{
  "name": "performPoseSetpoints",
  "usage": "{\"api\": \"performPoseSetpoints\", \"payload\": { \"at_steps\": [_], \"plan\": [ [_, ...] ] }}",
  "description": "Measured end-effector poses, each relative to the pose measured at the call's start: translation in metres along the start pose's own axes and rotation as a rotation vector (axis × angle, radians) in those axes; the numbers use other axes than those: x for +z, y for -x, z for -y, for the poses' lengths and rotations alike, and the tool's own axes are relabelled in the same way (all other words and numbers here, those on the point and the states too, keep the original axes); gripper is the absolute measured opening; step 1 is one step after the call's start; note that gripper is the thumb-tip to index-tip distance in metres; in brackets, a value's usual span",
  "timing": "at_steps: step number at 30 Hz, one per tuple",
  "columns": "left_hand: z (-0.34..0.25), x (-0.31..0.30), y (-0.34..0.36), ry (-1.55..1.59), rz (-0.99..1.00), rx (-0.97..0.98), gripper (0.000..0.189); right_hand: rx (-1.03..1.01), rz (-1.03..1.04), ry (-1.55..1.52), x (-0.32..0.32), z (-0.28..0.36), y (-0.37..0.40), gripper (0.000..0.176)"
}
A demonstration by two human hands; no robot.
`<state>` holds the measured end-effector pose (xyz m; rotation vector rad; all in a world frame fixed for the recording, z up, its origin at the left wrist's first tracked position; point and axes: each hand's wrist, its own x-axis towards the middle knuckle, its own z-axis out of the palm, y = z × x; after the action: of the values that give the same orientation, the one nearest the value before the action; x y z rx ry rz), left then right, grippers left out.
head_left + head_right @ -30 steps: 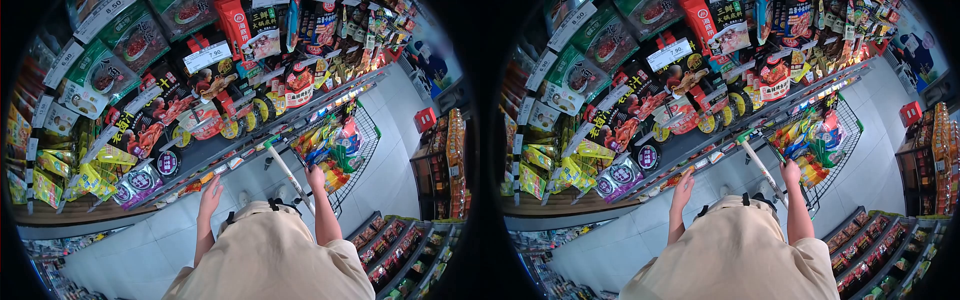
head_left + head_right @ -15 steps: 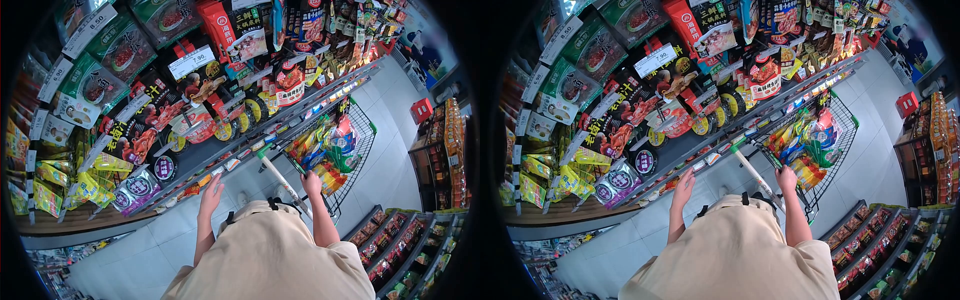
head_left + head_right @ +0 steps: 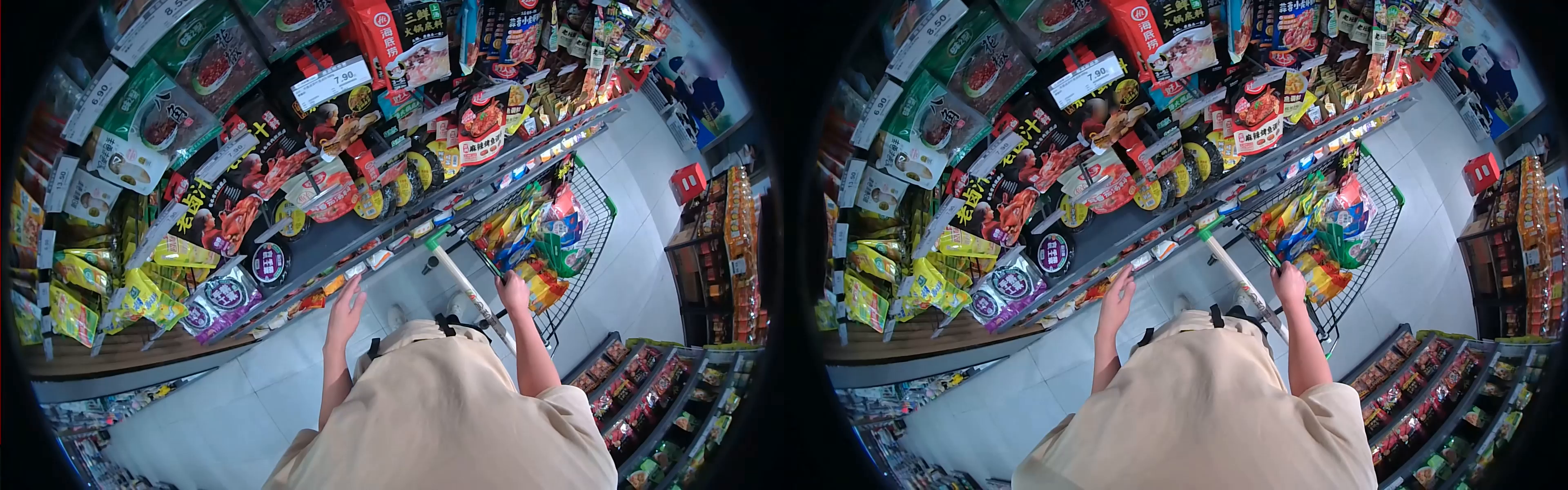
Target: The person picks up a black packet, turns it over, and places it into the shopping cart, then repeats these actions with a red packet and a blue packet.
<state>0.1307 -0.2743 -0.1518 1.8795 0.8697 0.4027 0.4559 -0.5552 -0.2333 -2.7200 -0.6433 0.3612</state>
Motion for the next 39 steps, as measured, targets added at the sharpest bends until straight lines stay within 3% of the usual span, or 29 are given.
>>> {"api": "performPoseSetpoints", "payload": {
  "at_steps": [3,5,6,7,9,13,15,19,22,39],
  "plan": [
    [0.006,-0.011,0.004,0.01,0.003,-0.037,0.048,0.046,0.085,0.1,-0.005,0.015,0.007,0.036],
    [0.016,-0.021,0.01,0.053,-0.004,-0.068,0.048,-0.161,-0.245,0.325,-0.012,0.044,0.031,0.055],
    [0.021,-0.027,0.012,0.057,-0.004,-0.072,0.048,-0.228,-0.301,0.296,-0.007,0.056,0.035,0.068],
    [0.026,-0.032,0.013,0.046,-0.004,-0.083,0.049,-0.229,-0.301,0.3,-0.001,0.067,0.041,0.068],
    [0.034,-0.041,0.015,0.038,0.002,-0.094,0.049,-0.279,-0.175,-0.02,0.011,0.088,0.058,0.065],
    [0.046,-0.061,0.015,-0.002,0.043,-0.068,0.05,-0.245,-0.199,0.135,0.033,0.111,0.081,0.062],
    [0.052,-0.072,0.013,-0.013,0.063,-0.039,0.05,-0.14,-0.102,0.099,0.037,0.105,0.072,0.061],
    [0.061,-0.089,0.012,-0.036,0.095,-0.042,0.048,0.022,0.03,0.185,0.034,0.091,0.053,0.033],
    [0.06,-0.096,0.006,-0.069,0.107,-0.012,0.046,0.039,0.034,0.202,0.033,0.092,0.055,0.026],
    [0.085,-0.105,0.024,0.011,0.106,-0.044,0.049,0.051,-0.004,0.177,0.029,0.085,0.074,0.024]
  ]
}}
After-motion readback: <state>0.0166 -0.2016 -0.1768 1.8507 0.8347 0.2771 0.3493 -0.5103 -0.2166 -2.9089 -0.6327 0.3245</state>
